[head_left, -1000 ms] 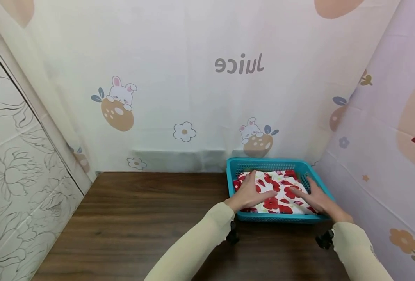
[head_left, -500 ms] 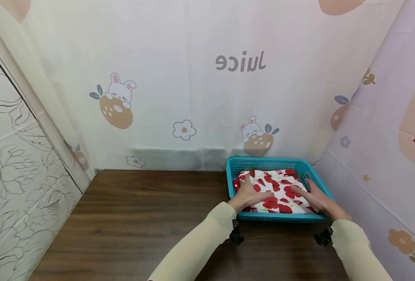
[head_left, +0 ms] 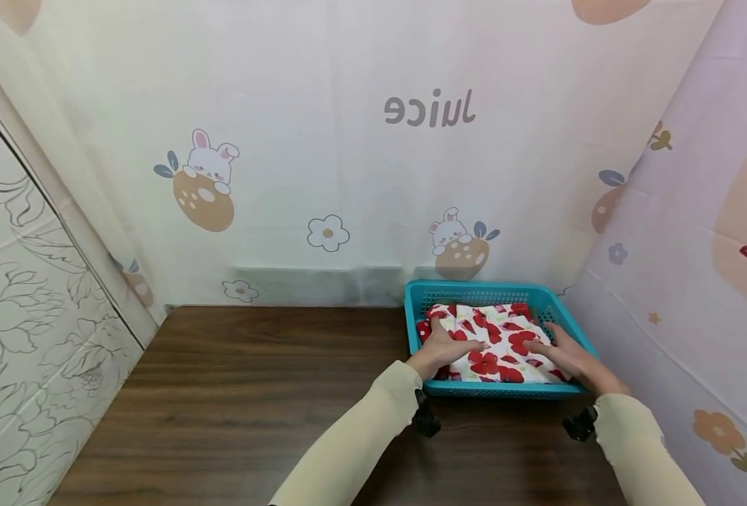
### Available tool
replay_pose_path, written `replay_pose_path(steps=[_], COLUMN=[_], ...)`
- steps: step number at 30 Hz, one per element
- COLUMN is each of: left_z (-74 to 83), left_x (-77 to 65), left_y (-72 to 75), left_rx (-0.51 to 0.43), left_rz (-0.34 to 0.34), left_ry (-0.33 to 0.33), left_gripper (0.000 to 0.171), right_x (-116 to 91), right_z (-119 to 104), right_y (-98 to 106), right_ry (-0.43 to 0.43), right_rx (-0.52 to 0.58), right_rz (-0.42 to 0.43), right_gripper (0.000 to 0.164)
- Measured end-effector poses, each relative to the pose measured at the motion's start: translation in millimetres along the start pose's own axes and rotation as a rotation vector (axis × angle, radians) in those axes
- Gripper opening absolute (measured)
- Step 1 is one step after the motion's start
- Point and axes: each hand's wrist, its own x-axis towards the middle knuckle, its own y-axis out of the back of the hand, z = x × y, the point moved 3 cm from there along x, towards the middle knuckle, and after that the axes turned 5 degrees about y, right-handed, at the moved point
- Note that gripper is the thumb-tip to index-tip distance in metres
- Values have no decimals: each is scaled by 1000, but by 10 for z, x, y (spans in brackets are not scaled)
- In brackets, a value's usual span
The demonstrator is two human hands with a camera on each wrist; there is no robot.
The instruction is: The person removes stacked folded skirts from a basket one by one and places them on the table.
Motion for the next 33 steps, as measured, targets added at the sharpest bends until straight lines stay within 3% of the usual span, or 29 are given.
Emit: replay_pose_path(steps=[6, 11, 17, 21, 33], left_z=[2, 0, -3, -4, -28], left_x=[55, 97, 161, 185, 166], left_y=[-30, -68, -55, -82, -73], left_rx=[-32, 22, 43, 49, 84], left_rz=[-51, -130, -109, -117, -191], left_ry=[-44, -83, -68, -93, -154], left_gripper=[106, 90, 61, 45, 46], right_x=[8, 3, 52, 86, 103], right_z=[11, 34, 42, 77, 103], right_y=[-21, -27, -29, -41, -94], right_ry=[20, 36, 78, 82, 146], right_rx=[-10, -6, -23, -21, -14], right_rz=[0, 8, 20, 31, 71], right_gripper=[104, 101, 87, 76, 58])
